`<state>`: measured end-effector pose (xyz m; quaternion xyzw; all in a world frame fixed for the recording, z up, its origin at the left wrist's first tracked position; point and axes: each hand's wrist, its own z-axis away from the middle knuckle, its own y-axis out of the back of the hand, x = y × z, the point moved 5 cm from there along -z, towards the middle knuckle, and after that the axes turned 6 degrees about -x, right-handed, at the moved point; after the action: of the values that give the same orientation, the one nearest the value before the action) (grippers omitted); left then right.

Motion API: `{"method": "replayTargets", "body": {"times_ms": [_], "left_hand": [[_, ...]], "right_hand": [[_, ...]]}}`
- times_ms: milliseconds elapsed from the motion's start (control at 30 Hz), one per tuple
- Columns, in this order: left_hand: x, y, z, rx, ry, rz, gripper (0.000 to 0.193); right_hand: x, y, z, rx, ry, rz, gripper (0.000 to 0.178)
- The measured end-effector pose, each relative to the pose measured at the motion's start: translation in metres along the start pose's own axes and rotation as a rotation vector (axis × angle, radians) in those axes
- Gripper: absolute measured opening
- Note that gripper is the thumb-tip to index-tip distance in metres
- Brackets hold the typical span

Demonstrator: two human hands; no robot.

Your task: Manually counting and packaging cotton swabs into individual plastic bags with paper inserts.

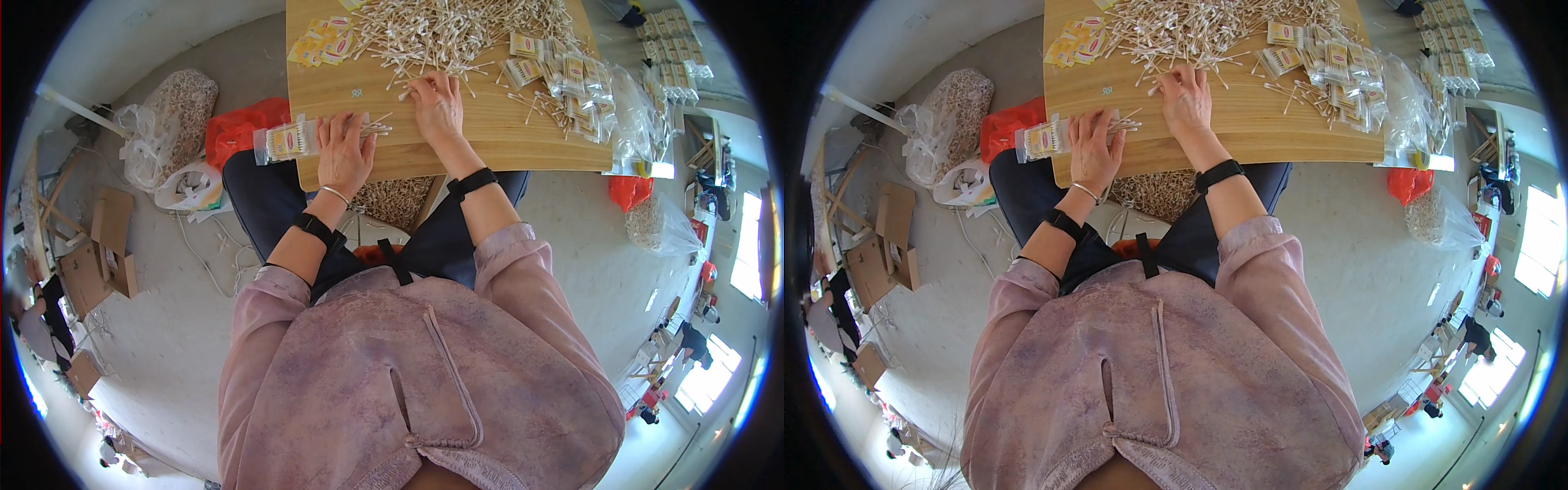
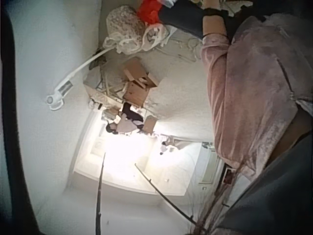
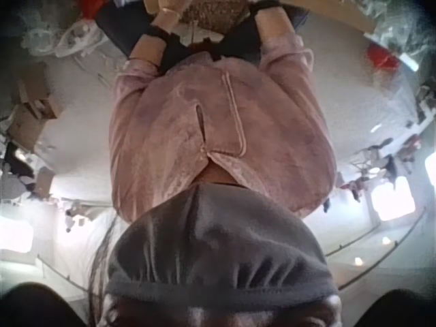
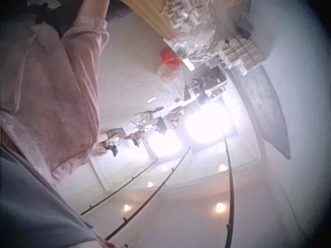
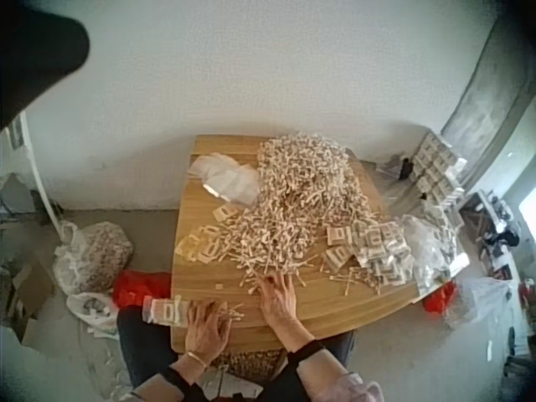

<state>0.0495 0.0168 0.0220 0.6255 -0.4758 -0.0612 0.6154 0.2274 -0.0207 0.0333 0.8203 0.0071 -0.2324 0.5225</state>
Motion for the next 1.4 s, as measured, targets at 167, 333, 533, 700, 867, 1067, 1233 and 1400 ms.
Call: {"method": "replayTargets", "body": {"times_ms": [167, 333, 533, 700, 867, 1067, 1233, 1400], "left_hand": [[0.000, 0.000, 0.001, 0.022, -0.014, 0.001, 0.037], [-0.002, -0.001, 0.003, 0.006, 0.017, -0.003, 0.039], [-0.001, 0.001, 0.003, 0.007, 0.052, 0.024, 0.038], [-0.001, 0.002, 0.003, 0.027, 0.017, 0.037, 0.039], [0.000, 0.002, 0.004, 0.067, 0.012, 0.037, 0.038], [-0.002, 0.002, 0.004, 0.053, 0.032, 0.100, 0.040], [-0.001, 0.006, 0.002, 0.118, 0.059, 0.190, 0.049], [0.002, 0.000, 0.001, 0.002, -0.009, 0.001, 0.048]], "right_hand": [[-0.011, -0.011, -0.010, -0.058, 0.049, 0.031, 0.010], [-0.046, -0.025, -0.006, -0.114, 0.189, -0.033, 0.013], [-0.044, -0.013, 0.024, -0.181, 0.185, -0.181, 0.035], [-0.027, -0.001, 0.027, -0.131, 0.182, -0.223, 0.034], [-0.010, 0.001, 0.026, -0.005, 0.049, -0.123, 0.020], [-0.022, -0.010, 0.027, -0.084, 0.103, -0.126, 0.013], [-0.033, -0.009, 0.024, -0.094, 0.127, -0.180, 0.013], [0.001, -0.002, 0.021, -0.048, -0.040, -0.057, 0.014]]}}
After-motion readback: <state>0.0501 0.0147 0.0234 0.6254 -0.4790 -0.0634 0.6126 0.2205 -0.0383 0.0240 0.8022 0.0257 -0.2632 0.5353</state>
